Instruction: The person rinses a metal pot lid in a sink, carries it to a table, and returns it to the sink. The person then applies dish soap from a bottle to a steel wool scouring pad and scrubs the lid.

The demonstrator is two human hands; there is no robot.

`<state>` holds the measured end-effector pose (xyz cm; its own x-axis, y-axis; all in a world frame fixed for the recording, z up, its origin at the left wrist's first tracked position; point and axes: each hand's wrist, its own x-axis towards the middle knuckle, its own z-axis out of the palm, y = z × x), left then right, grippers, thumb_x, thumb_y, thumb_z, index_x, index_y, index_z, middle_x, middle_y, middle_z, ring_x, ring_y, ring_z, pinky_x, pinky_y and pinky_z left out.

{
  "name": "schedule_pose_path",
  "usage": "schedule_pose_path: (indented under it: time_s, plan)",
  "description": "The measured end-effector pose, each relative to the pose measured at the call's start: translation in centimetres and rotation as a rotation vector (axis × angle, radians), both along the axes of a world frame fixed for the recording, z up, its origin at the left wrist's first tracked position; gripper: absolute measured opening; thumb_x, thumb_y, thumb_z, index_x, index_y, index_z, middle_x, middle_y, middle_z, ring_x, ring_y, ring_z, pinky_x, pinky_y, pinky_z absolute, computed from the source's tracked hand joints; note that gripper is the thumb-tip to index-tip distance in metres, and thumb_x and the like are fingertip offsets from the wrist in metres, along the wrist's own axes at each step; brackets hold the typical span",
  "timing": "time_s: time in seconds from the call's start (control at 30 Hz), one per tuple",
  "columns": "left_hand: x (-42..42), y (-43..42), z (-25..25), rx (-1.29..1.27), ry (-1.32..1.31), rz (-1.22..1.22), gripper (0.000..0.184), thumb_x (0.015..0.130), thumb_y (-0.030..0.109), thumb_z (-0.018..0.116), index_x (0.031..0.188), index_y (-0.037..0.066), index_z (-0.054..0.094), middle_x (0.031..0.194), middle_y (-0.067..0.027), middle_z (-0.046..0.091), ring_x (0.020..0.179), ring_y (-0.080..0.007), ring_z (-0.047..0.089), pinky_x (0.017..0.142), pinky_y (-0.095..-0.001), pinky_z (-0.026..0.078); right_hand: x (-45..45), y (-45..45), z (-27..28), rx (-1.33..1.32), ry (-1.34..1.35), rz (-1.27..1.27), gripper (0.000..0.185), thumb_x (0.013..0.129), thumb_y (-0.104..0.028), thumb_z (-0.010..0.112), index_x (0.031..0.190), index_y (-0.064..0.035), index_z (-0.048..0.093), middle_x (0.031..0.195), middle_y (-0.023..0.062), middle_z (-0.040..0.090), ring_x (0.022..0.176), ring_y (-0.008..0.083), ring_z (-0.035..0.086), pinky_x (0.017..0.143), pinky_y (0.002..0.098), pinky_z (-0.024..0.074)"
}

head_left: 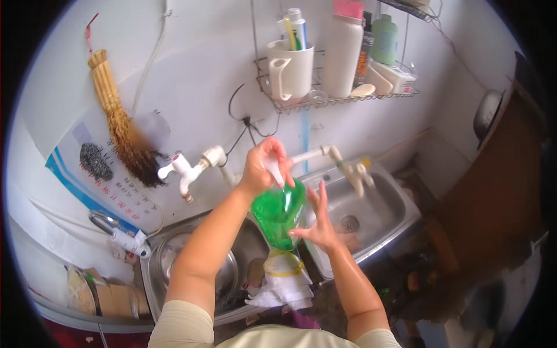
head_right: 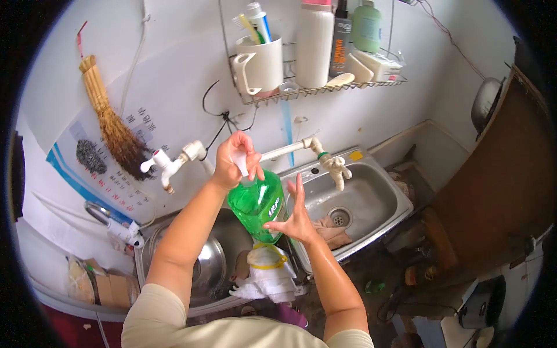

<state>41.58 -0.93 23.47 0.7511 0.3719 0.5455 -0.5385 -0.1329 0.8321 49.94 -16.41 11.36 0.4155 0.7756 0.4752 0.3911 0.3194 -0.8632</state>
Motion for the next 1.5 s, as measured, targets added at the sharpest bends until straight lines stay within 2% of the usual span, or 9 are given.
schedule_pose_path:
  time_s: [0.07,0.17,0.43,0.57,0.6,0.7,0.9,1.1,1.5]
  plan:
    - [1.5,-0.1,-0.2,0.005,0.005,-0.053,0.017,0.080,-0.004,0.056,0.079,0.005,0.042,0.059,-0.0026,0.048,0.046,-0.0126,0.055,0.046,-0.0289,0.051,0.6,-0.2,-0.3,0.045,0.020,-0.008,0.134,0.049,-0.028,0.087,0.140,-0.0086,-0.009,0.131,0.0248,0.037,0.124,0.0344,0.036,0.106,0.0439,0.0247]
    - [3.8,-0.1,-0.9,0.023,-0.014,-0.100,0.017,0.079,-0.004,0.058,0.081,0.005,0.044,0.060,-0.0027,0.049,0.050,-0.0128,0.057,0.052,-0.0308,0.053,1.1,-0.3,-1.1,0.095,-0.029,-0.153,0.129,0.048,-0.028,0.087,0.140,-0.0032,0.000,0.126,0.0263,0.039,0.118,0.0350,0.042,0.100,0.0418,0.0339]
    - [6.8,0.8,-3.3,0.139,0.133,0.077,0.015,0.081,0.003,0.062,0.084,0.004,0.047,0.073,-0.0038,0.053,0.061,-0.0131,0.059,0.065,-0.0298,0.051,1.9,1.3,-4.3,0.080,-0.116,-0.399,0.119,0.052,-0.024,0.085,0.138,0.0017,0.008,0.127,0.0251,0.038,0.117,0.0373,0.040,0.097,0.0427,0.0348]
    - [6.9,1.1,-4.7,0.261,0.192,0.246,0.033,0.080,0.006,0.064,0.108,0.002,0.047,0.088,-0.0051,0.057,0.082,-0.0118,0.058,0.074,-0.0245,0.046,1.8,1.8,-4.0,0.011,-0.241,-0.468,0.114,0.051,-0.024,0.085,0.136,0.0034,0.014,0.128,0.0245,0.036,0.116,0.0390,0.037,0.098,0.0436,0.0320]
    - [6.7,0.8,-5.1,0.303,0.175,0.251,0.050,0.078,0.005,0.065,0.122,0.003,0.040,0.092,-0.0059,0.057,0.090,-0.0134,0.055,0.081,-0.0274,0.044,2.0,2.1,-4.3,0.029,-0.232,-0.473,0.114,0.050,-0.024,0.085,0.136,0.0033,0.015,0.127,0.0243,0.036,0.116,0.0390,0.037,0.097,0.0436,0.0321]
    - [6.1,-0.3,-5.2,0.421,0.119,0.384,0.063,0.074,0.008,0.069,0.126,0.004,0.035,0.097,-0.0107,0.057,0.093,-0.0215,0.056,0.086,-0.0338,0.043,2.4,2.7,-4.8,0.038,-0.215,-0.484,0.114,0.047,-0.026,0.086,0.134,0.0030,0.019,0.125,0.0239,0.036,0.114,0.0387,0.036,0.097,0.0437,0.0323]
    - [5.7,-0.8,-6.7,0.743,0.274,0.651,0.058,0.070,0.023,0.071,0.118,0.001,0.046,0.106,-0.0199,0.056,0.098,-0.0368,0.054,0.085,-0.0411,0.043,2.7,3.1,-4.0,-0.058,-0.221,-0.537,0.118,0.043,-0.032,0.086,0.134,0.0031,0.019,0.123,0.0234,0.034,0.113,0.0389,0.035,0.096,0.0439,0.0329]
    - [8.3,-1.2,-7.1,0.628,0.350,0.718,0.044,0.073,0.026,0.068,0.104,-0.003,0.054,0.096,-0.0215,0.059,0.092,-0.0385,0.054,0.078,-0.0424,0.044,2.4,3.1,-4.5,-0.050,-0.240,-0.602,0.113,0.049,-0.034,0.084,0.134,0.0032,0.019,0.123,0.0237,0.034,0.113,0.0391,0.035,0.096,0.0432,0.0327]
    - [10.9,-0.1,-9.3,0.677,0.013,0.686,0.036,0.074,0.022,0.069,0.096,-0.002,0.054,0.086,-0.0189,0.057,0.081,-0.0381,0.054,0.069,-0.0436,0.043,5.0,0.2,-5.3,-0.141,-0.247,-0.530,0.100,0.063,-0.018,0.079,0.137,0.0025,0.014,0.126,0.0255,0.039,0.115,0.0382,0.040,0.095,0.0415,0.0355]
